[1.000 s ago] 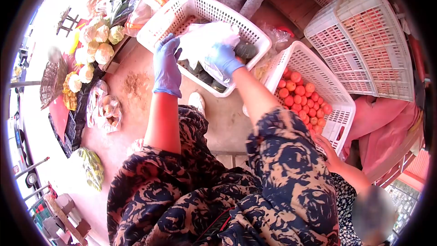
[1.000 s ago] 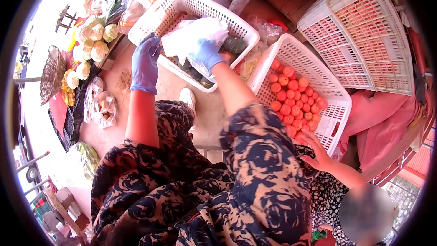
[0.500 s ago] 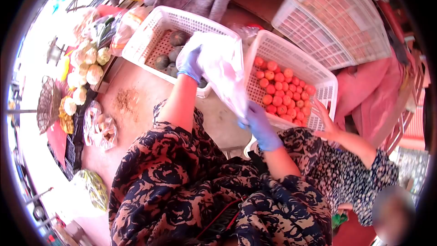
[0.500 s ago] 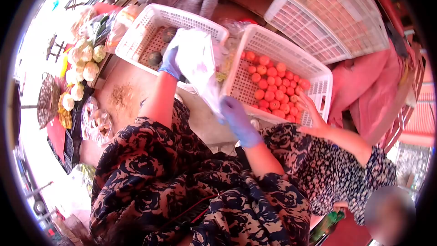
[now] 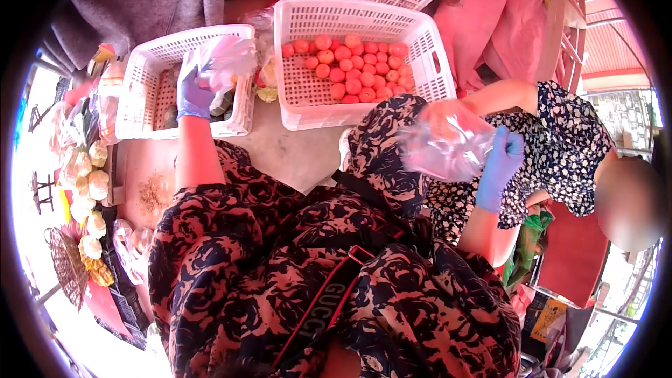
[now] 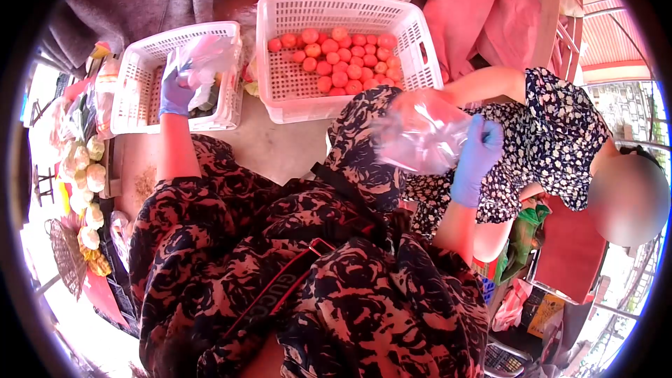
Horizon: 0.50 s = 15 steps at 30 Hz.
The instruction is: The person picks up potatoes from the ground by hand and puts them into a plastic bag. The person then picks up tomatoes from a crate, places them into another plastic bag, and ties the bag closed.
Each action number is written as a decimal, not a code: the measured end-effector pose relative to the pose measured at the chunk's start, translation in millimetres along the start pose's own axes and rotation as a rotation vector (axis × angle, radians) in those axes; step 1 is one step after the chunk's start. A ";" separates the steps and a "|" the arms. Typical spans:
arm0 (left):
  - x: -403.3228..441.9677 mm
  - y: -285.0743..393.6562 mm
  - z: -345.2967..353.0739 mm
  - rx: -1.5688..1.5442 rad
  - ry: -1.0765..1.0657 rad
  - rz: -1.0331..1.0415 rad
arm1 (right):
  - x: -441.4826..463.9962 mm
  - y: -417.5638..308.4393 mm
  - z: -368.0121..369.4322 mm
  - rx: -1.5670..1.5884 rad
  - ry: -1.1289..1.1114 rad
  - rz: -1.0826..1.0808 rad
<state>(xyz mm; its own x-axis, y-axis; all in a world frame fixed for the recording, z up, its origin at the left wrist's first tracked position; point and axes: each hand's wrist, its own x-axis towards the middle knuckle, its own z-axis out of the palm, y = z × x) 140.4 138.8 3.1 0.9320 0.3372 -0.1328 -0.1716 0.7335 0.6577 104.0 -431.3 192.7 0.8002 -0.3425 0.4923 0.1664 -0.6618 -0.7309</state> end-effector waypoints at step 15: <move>-41.5 13.1 41.2 -0.022 -0.098 -0.025 | 1.9 -104.7 42.3 -0.636 -0.186 -0.869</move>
<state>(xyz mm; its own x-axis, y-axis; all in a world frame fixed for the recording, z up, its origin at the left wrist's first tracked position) 112.6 110.1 47.7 0.9626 0.2601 -0.0755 -0.1538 0.7542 0.6384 112.5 -334.4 250.2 0.6373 0.4790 0.6036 0.4312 -0.8709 0.2358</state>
